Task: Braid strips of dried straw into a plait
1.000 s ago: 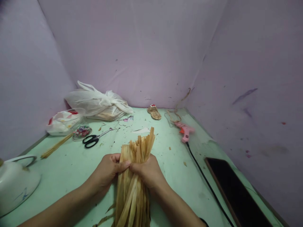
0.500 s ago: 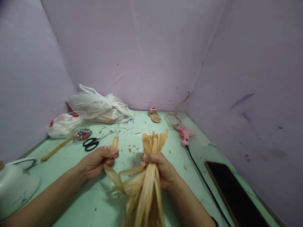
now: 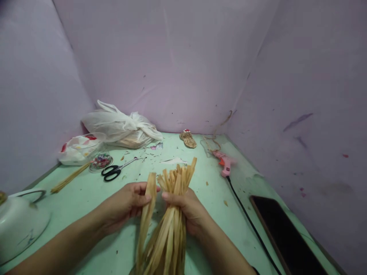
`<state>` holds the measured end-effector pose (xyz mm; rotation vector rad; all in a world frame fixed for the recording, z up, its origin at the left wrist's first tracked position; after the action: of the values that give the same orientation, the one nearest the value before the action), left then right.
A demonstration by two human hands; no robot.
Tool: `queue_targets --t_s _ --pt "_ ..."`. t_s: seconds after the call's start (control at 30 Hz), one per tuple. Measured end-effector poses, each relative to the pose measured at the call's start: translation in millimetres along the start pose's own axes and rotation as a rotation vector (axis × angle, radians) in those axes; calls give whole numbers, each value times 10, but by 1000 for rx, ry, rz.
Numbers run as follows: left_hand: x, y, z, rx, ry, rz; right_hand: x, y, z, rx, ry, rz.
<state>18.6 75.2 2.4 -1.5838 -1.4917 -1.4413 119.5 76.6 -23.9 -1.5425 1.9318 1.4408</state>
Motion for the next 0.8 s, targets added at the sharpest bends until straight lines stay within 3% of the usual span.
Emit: queue_targets --t_s 0.17,0.4,0.6,0.8 --pt "-70 63 18 53 139 82 77 134 -18 -79 -35 -38" --pt "-144 -70 73 142 59 131 31 16 -11 26 -56 -76" --pt "-116 -141 56 222 98 144 72 143 -42 -62 -32 -87" --pt "-185 -142 63 234 44 118 75 151 -57 -74 -21 -122"
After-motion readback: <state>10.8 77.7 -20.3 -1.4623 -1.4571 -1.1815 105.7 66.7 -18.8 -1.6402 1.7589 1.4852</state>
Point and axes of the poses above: each hand's wrist, its own z-axis towards the middle knuckle, its own y-axis out of the palm, x = y × z, the point moved 9 cm from there along z, towards the middle knuckle, and after that the axes turned 7 degrees about y, right-handed, at the moved point
